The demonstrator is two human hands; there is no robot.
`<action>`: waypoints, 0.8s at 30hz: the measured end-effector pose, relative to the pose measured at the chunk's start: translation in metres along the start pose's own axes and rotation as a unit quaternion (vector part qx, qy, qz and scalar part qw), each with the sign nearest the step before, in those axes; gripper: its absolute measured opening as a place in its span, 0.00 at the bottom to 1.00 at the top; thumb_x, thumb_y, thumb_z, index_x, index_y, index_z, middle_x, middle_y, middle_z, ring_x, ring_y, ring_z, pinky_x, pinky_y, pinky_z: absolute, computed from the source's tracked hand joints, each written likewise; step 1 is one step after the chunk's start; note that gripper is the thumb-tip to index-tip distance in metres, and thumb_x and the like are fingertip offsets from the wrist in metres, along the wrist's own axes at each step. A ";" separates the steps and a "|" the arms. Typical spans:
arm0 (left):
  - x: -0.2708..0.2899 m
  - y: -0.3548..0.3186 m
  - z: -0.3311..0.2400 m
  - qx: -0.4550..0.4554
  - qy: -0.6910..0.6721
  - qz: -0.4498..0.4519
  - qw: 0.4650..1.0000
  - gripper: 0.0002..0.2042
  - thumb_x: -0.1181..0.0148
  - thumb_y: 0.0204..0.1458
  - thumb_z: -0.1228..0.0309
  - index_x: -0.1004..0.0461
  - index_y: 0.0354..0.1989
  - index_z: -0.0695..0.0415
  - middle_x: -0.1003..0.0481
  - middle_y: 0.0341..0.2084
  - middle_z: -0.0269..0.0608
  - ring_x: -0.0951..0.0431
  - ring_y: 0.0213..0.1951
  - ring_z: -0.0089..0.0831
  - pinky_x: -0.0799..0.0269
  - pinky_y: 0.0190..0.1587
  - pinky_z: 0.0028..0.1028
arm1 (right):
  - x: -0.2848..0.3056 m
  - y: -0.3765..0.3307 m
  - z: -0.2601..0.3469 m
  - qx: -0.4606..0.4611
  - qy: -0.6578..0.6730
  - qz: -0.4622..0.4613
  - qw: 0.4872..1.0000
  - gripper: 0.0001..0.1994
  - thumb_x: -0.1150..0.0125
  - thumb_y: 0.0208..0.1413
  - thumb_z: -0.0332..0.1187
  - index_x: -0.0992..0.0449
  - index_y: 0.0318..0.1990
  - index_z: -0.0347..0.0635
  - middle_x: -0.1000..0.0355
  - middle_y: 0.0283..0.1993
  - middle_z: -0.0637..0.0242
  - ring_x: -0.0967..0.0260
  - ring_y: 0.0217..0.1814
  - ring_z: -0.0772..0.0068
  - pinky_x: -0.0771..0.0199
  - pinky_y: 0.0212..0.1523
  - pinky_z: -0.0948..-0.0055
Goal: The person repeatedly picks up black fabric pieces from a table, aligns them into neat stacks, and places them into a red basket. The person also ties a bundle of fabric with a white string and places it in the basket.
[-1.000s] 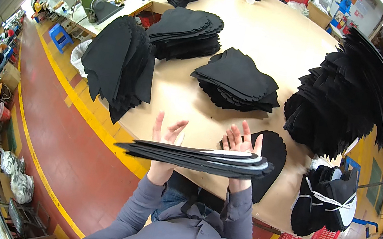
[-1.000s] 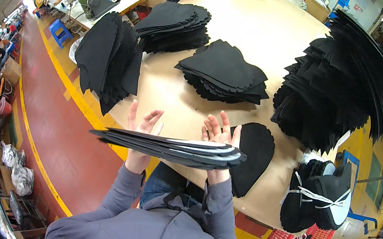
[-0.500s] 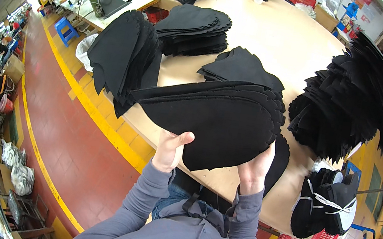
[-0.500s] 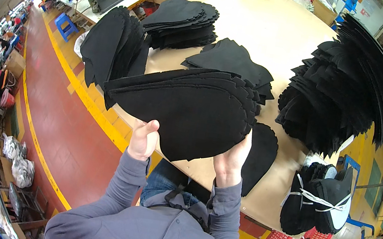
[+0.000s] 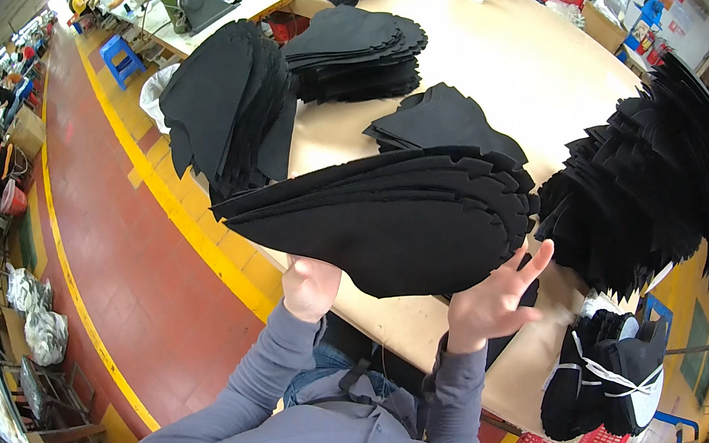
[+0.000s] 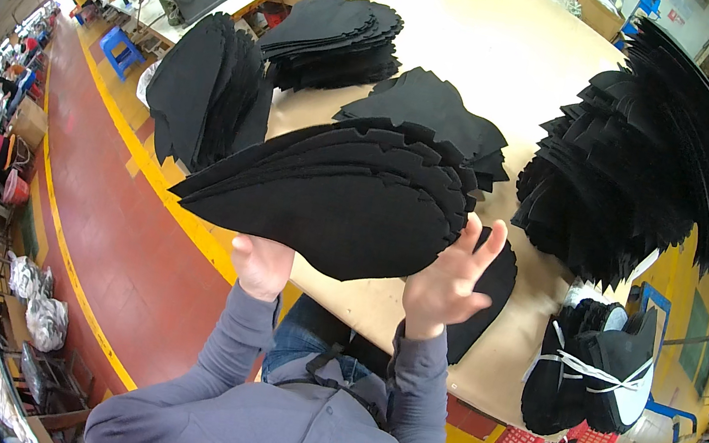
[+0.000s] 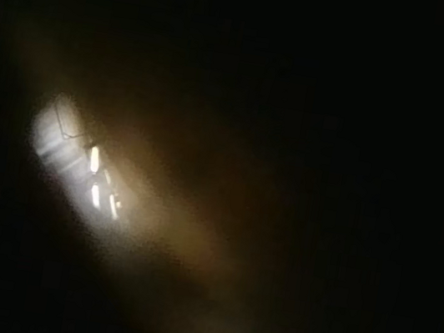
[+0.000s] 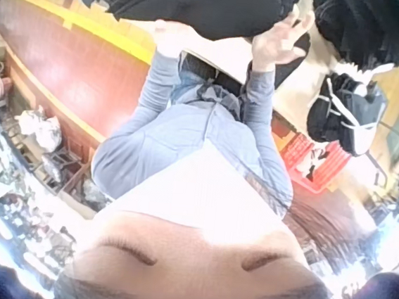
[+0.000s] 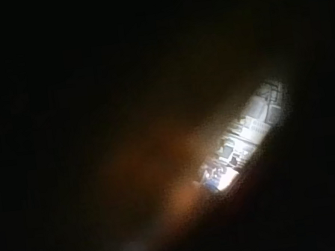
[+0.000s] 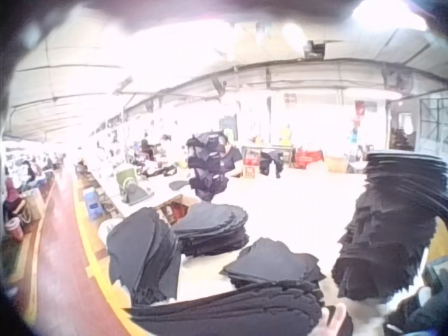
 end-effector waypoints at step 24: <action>0.029 -0.011 -0.009 -0.045 0.464 0.157 0.871 0.48 0.18 0.30 0.65 0.39 0.63 0.61 0.28 0.51 0.48 0.30 0.57 0.40 0.38 0.64 0.39 | -0.054 -0.074 -0.043 0.063 -0.396 0.391 0.829 0.50 0.43 0.51 0.66 0.51 0.73 0.40 0.53 0.75 0.54 0.59 0.78 0.52 0.73 0.75 0.48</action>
Point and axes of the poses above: each hand's wrist, its own y-axis towards the middle knuckle, its own x-axis out of the back of the hand, z = x × y, the point moved 7 cm from there along y, towards the middle knuckle
